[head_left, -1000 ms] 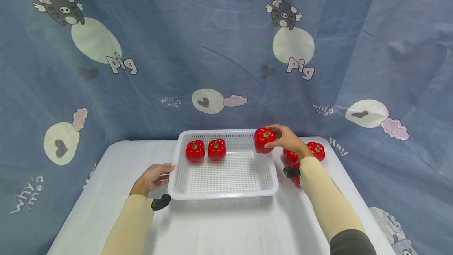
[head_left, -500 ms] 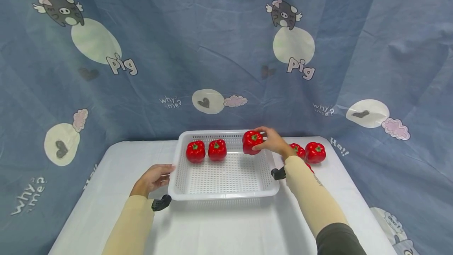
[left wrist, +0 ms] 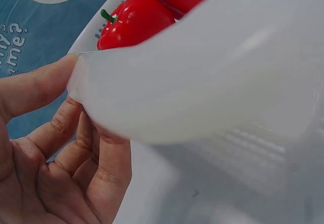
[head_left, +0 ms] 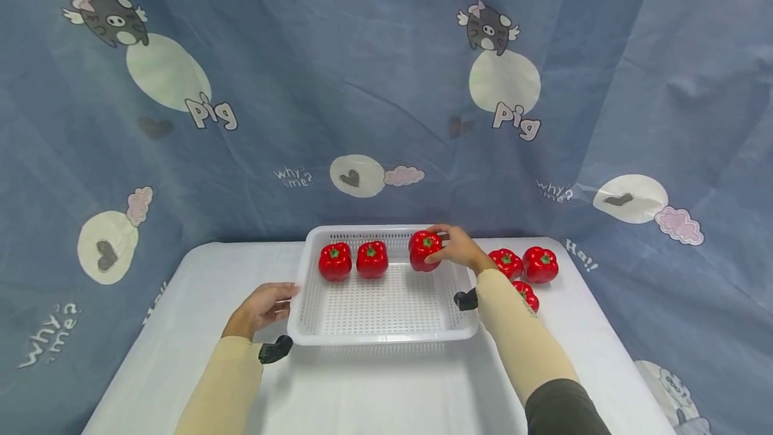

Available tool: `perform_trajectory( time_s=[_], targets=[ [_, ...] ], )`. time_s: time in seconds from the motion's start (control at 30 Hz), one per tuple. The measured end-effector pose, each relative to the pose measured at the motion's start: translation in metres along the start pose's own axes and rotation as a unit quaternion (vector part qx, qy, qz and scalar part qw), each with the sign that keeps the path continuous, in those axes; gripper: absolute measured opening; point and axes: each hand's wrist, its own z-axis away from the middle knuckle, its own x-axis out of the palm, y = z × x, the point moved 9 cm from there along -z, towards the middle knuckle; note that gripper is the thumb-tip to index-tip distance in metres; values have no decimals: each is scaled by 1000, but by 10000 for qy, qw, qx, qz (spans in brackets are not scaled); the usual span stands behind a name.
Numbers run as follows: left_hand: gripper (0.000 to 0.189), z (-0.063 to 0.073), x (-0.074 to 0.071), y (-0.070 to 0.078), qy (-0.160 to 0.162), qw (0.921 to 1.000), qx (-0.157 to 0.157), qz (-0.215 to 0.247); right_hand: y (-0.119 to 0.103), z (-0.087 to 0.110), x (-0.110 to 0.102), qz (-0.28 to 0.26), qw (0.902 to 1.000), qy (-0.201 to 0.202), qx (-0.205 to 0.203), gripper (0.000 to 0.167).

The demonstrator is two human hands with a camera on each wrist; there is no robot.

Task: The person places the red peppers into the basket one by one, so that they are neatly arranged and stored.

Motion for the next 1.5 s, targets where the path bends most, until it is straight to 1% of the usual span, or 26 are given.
perform_trajectory(
  time_s=[0.1,0.27,0.47,0.57,0.8,1.0,1.17,1.33,1.5],
  targets=[
    [55,-1,0,1,27,10000,1,-23,0,-4,3,43,10000,14,-18,71],
    [54,-2,2,1,-31,10000,-3,31,2,-8,9,17,9999,44,122,68],
    [54,0,0,-1,-18,10000,-10,66,5,-12,22,17,9998,43,215,71],
    [54,0,0,-1,-11,10000,-11,49,6,-13,28,-13,9997,78,212,71],
    [54,-1,-1,-1,21,10000,-44,48,7,-20,38,34,9996,292,-30,67],
    [53,-2,0,-2,9,9999,-76,92,7,-23,47,147,9995,282,-25,67],
    [54,-2,0,-1,-3,9999,-63,99,8,-26,50,32,9995,313,-46,66],
    [53,-2,0,-2,-9,9999,-88,132,11,-27,51,58,9992,405,-5,66],
    [51,-2,-1,-3,61,9999,-78,80,13,-26,51,90,9988,466,89,67]
  ],
)
